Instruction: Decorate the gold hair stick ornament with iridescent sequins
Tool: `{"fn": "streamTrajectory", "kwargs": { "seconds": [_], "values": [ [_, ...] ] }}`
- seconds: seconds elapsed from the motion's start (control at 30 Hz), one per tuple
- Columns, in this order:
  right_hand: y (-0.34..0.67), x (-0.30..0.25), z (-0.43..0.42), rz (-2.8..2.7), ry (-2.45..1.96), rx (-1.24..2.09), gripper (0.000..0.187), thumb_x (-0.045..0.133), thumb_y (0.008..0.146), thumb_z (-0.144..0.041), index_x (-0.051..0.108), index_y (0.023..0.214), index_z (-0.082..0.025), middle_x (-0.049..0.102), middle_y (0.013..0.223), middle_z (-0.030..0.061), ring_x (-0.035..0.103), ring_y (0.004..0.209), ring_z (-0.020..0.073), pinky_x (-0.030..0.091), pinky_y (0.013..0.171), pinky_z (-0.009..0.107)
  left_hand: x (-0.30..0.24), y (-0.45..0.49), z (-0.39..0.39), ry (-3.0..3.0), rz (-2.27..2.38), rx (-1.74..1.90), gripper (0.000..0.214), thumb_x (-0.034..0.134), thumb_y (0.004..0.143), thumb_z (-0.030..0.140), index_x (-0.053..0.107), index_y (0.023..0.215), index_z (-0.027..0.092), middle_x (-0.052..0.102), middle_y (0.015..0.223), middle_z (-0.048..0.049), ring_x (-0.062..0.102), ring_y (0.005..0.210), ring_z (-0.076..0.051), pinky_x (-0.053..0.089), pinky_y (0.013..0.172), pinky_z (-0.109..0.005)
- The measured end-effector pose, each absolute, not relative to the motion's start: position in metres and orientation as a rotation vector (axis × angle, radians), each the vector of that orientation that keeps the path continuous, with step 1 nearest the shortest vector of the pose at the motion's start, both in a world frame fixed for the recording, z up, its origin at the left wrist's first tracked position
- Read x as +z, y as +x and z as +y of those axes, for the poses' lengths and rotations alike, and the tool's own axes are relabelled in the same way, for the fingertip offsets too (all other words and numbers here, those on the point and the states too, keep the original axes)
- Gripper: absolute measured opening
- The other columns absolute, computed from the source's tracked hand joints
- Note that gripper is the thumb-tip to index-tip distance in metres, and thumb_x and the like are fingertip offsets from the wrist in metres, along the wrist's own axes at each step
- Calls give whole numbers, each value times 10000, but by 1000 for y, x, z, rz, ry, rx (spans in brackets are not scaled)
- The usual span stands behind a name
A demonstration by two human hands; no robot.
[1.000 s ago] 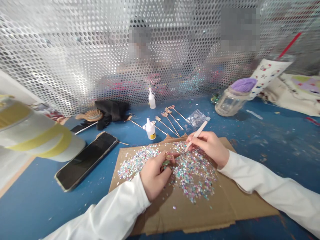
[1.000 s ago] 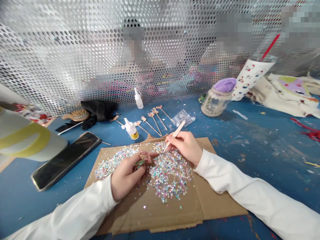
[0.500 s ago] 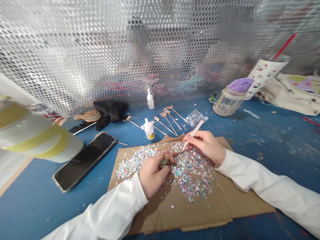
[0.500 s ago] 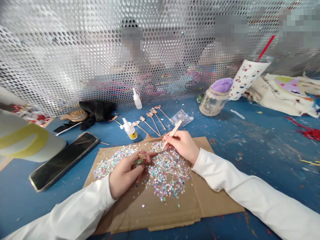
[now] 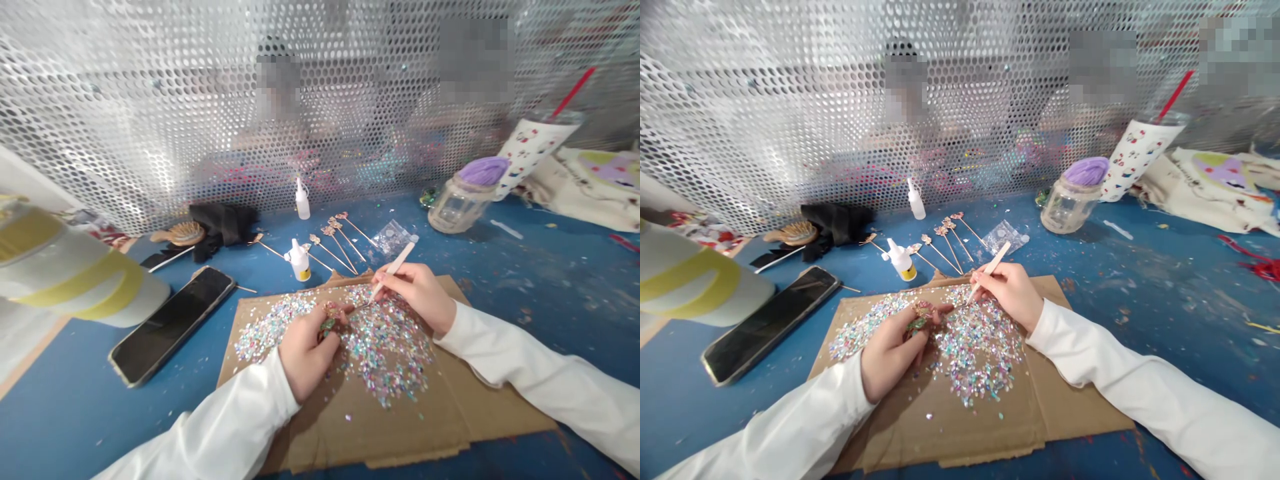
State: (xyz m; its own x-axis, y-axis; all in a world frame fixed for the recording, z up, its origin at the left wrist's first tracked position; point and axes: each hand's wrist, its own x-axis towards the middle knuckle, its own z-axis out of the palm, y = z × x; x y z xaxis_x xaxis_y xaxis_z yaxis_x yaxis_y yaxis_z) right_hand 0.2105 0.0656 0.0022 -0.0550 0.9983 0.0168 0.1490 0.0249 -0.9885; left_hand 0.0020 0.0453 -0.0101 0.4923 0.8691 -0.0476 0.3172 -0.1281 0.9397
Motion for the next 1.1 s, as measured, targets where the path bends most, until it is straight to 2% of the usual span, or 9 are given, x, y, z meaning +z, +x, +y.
{"fn": "streamTrajectory", "kwargs": {
  "seconds": [0.17, 0.43, 0.63, 0.8, 0.9, 1.1],
  "values": [
    [212, 1, 66, -1408, -1272, 1138, 186, 558, 758, -282, 588, 712, -104, 619, 620, 61, 591, 568, 140, 478, 562, 242, -5, 3, 46, 1722, 998, 615, 201, 402, 717, 58, 510, 820, 195, 592, 1156, -37, 453, 381, -43, 377, 429, -200],
    [212, -1, 62, -1580, -1161, 965, 178, 517, 819, -240, 598, 723, -114, 611, 689, 65, 591, 621, 147, 483, 586, 258, -13, 3, 46, 1584, 1068, 722, 170, 380, 738, 70, 470, 815, 192, 630, 1066, -40, 429, 363, -30, 342, 395, -186],
    [215, 16, 53, -1880, -952, 598, 120, 497, 830, -169, 604, 782, -144, 572, 805, 59, 522, 804, 179, 407, 767, 344, -14, 4, 46, 1512, 1073, 754, 122, 399, 769, 120, 471, 839, 189, 653, 971, -30, 413, 351, -28, 329, 378, -178],
    [213, 17, 57, -2439, -899, 43, 297, 315, 884, -103, 609, 844, -123, 517, 737, 61, 460, 715, 169, 346, 674, 326, -15, 4, 47, 1498, 1089, 793, 120, 429, 778, 150, 504, 868, 176, 667, 937, -39, 393, 338, -26, 324, 374, -178],
    [208, 7, 59, -2525, -905, -17, 370, 277, 911, -124, 623, 778, -126, 492, 667, 47, 441, 673, 166, 317, 659, 317, -14, 5, 46, 1513, 1079, 811, 135, 432, 772, 141, 523, 865, 174, 670, 934, -41, 397, 344, -29, 341, 386, -180],
    [203, 0, 57, -2581, -915, -97, 418, 250, 943, -159, 629, 772, -121, 479, 661, 48, 415, 654, 166, 293, 652, 316, -12, 5, 46, 1555, 1075, 852, 171, 439, 757, 124, 565, 860, 173, 672, 905, -35, 497, 440, -67, 397, 451, -195]
  ]
}}
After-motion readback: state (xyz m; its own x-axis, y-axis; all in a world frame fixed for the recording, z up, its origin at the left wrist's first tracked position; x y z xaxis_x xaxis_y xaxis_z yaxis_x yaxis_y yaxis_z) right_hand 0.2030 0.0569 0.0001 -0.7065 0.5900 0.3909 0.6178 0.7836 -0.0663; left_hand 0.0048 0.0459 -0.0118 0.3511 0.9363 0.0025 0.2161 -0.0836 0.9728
